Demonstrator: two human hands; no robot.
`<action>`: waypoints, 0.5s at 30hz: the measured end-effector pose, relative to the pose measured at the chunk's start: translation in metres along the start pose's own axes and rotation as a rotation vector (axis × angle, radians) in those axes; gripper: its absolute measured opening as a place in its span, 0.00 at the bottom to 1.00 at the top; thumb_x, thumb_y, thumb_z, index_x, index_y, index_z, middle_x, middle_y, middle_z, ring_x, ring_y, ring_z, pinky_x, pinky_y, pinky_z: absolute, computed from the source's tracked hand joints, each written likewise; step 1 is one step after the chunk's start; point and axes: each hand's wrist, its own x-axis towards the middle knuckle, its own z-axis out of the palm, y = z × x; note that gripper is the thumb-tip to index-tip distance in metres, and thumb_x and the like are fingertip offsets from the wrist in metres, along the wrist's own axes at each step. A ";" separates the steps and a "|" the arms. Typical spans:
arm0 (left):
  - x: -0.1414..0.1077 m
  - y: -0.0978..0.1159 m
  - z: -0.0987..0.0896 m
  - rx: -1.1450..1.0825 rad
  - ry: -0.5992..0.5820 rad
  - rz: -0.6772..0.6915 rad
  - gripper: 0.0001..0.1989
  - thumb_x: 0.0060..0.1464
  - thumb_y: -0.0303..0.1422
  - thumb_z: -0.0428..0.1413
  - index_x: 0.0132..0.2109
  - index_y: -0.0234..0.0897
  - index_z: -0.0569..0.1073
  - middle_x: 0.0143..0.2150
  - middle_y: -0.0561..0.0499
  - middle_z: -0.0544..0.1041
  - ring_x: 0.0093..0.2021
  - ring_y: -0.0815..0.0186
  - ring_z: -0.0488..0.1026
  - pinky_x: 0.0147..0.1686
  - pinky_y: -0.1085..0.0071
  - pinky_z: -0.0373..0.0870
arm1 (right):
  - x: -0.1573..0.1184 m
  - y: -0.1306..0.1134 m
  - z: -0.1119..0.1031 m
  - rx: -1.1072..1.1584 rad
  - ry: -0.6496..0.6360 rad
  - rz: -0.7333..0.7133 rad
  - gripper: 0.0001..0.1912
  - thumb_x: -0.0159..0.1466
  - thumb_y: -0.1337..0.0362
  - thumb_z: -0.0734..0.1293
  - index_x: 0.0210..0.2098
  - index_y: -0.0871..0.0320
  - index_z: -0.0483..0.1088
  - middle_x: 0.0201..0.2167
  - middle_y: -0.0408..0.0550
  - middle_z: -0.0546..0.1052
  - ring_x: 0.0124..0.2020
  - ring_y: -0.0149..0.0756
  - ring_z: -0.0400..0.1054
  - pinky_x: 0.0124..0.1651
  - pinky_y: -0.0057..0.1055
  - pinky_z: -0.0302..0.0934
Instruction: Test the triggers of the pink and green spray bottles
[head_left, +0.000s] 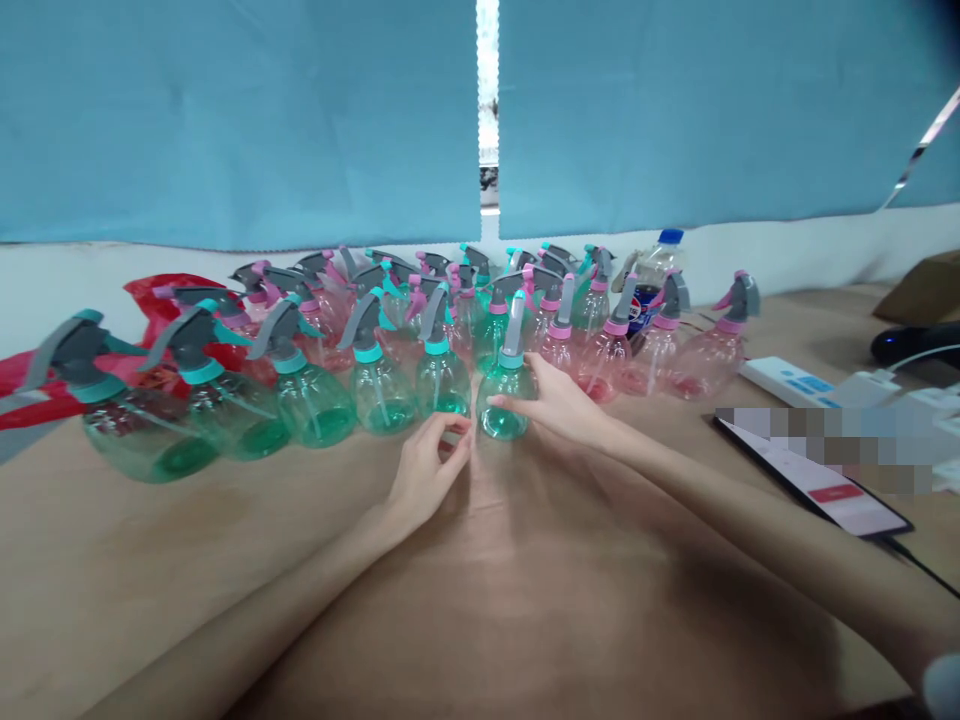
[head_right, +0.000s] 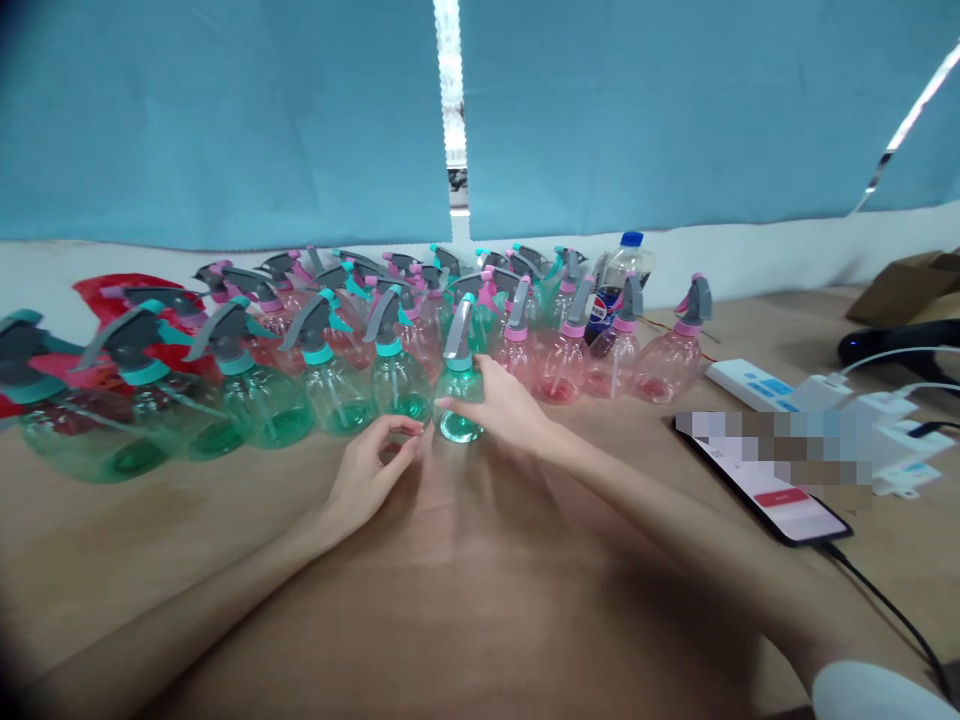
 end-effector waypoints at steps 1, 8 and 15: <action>0.000 0.003 -0.001 -0.007 0.008 -0.006 0.06 0.60 0.30 0.50 0.42 0.37 0.70 0.44 0.48 0.76 0.43 0.63 0.75 0.40 0.66 0.74 | -0.006 -0.001 -0.001 -0.007 -0.011 -0.007 0.32 0.58 0.47 0.70 0.54 0.58 0.63 0.53 0.58 0.73 0.53 0.51 0.68 0.52 0.49 0.63; 0.010 0.044 -0.012 -0.080 -0.002 0.062 0.18 0.57 0.37 0.57 0.52 0.37 0.66 0.55 0.44 0.71 0.54 0.58 0.71 0.52 0.58 0.71 | -0.053 -0.016 -0.008 -0.093 -0.075 -0.038 0.38 0.59 0.44 0.68 0.61 0.57 0.57 0.57 0.60 0.70 0.53 0.55 0.69 0.49 0.51 0.65; 0.017 0.090 -0.004 -0.090 -0.099 0.121 0.28 0.53 0.34 0.60 0.58 0.36 0.60 0.56 0.41 0.69 0.52 0.56 0.72 0.50 0.56 0.71 | -0.087 -0.030 -0.001 -0.178 -0.050 -0.122 0.37 0.58 0.41 0.67 0.57 0.59 0.58 0.43 0.55 0.77 0.38 0.49 0.75 0.33 0.40 0.67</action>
